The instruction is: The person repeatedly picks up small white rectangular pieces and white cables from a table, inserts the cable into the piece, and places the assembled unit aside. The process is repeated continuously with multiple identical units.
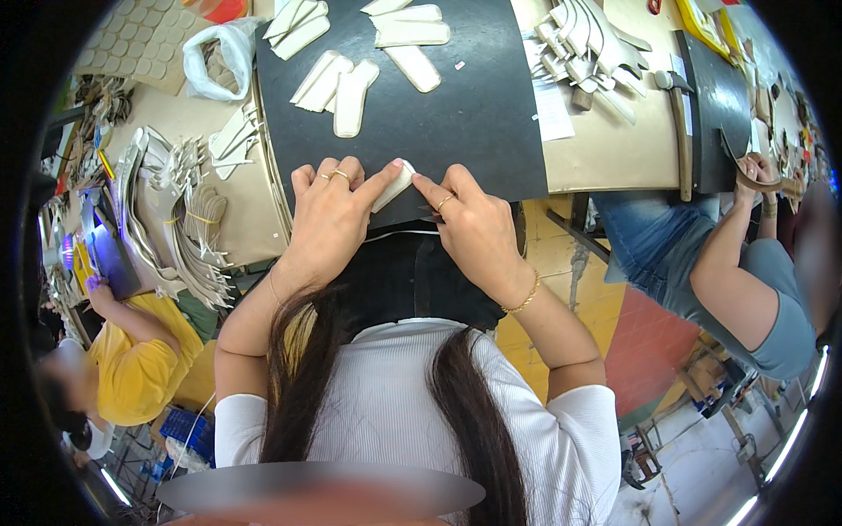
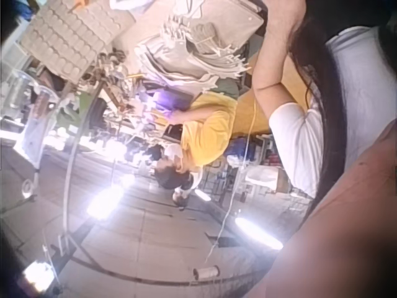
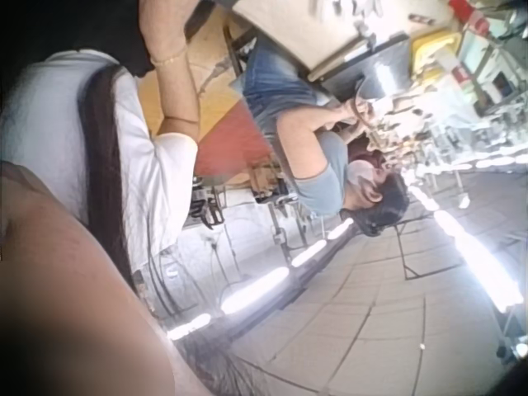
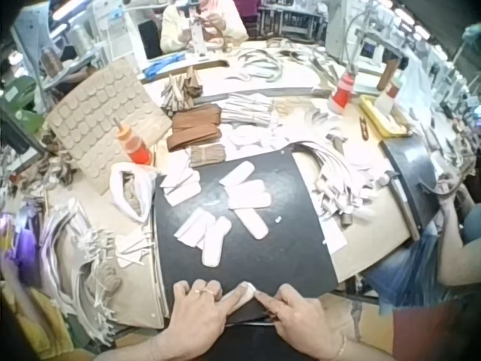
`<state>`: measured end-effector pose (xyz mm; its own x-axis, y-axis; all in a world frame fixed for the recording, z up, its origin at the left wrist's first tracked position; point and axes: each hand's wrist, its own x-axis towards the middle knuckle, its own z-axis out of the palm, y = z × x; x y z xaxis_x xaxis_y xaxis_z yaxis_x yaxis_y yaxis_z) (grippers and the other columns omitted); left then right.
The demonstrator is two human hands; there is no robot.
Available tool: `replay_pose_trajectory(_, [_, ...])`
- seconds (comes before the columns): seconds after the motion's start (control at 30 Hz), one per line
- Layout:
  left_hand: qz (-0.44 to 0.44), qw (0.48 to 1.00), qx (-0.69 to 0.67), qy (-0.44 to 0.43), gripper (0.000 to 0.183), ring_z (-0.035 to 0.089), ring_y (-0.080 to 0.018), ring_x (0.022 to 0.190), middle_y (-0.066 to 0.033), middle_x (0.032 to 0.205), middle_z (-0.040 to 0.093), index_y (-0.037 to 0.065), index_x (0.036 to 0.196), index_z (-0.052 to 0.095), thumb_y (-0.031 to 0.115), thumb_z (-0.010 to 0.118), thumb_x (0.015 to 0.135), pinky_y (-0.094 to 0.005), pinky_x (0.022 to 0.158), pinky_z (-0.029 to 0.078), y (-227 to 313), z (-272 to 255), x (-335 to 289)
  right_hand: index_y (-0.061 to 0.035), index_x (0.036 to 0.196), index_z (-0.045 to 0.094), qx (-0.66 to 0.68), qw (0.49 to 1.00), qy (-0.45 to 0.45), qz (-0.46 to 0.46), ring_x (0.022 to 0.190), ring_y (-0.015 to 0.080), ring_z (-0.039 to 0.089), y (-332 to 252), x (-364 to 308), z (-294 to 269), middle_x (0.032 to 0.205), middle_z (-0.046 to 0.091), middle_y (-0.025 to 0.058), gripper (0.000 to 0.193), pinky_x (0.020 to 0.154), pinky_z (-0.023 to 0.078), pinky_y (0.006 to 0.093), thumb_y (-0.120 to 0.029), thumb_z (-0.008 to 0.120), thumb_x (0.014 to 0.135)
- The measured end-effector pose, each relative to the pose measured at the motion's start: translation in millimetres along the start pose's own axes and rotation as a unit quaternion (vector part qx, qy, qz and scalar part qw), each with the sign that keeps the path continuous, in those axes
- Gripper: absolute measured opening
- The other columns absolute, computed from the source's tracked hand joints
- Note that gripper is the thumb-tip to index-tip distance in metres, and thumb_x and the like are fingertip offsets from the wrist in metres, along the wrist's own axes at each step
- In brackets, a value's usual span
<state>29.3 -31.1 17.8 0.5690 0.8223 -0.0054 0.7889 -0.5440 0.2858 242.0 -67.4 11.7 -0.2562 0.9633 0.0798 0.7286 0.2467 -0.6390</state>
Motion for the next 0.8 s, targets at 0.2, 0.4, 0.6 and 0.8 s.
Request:
replay_pose_trajectory(0.2, [0.003,1.000,-0.009,-0.010,0.046,0.056,-0.0219,0.090,-0.0028,0.091,0.056,0.022,0.133,0.067,0.006,0.062,0.090,-0.0425,0.085,0.035,0,-1,0,-0.0060,0.119,0.074,-0.004,1.000,-0.006,0.020,0.069,0.0245,0.066,-4,-1,2,0.085,0.057,0.0086,0.044,0.063,0.055,0.0371,0.009,0.072,0.078])
replay_pose_trajectory(0.4, [0.044,0.999,-0.012,-0.021,0.045,0.058,-0.0210,0.089,-0.0029,0.091,0.057,0.022,0.134,0.067,0.008,0.063,0.091,-0.0390,0.083,0.036,-6,-7,9,-0.0070,0.119,0.075,-0.044,0.999,-0.013,0.010,0.068,0.0249,0.064,-5,1,0,0.087,0.055,0.0080,0.048,0.062,0.054,0.0378,0.009,0.071,0.074])
replay_pose_trajectory(0.6, [0.174,0.984,-0.038,-0.031,0.031,0.058,-0.0203,0.085,-0.0027,0.090,0.057,0.018,0.123,0.072,0.023,0.069,0.093,-0.0349,0.078,0.037,-43,-13,31,-0.0104,0.120,0.075,-0.095,0.994,-0.043,-0.014,0.068,0.0254,0.065,-1,9,-7,0.087,0.055,0.0068,0.050,0.063,0.056,0.0382,0.009,0.068,0.074])
replay_pose_trajectory(0.8, [0.124,0.990,-0.026,0.062,0.032,0.056,-0.0214,0.086,-0.0027,0.091,0.058,0.011,0.107,0.072,0.032,0.079,0.084,-0.0372,0.080,0.040,-37,2,16,-0.0103,0.119,0.076,-0.043,0.998,-0.025,-0.026,0.071,0.0249,0.067,4,36,-1,0.091,0.062,0.0071,0.040,0.063,0.056,0.0364,0.003,0.072,0.082])
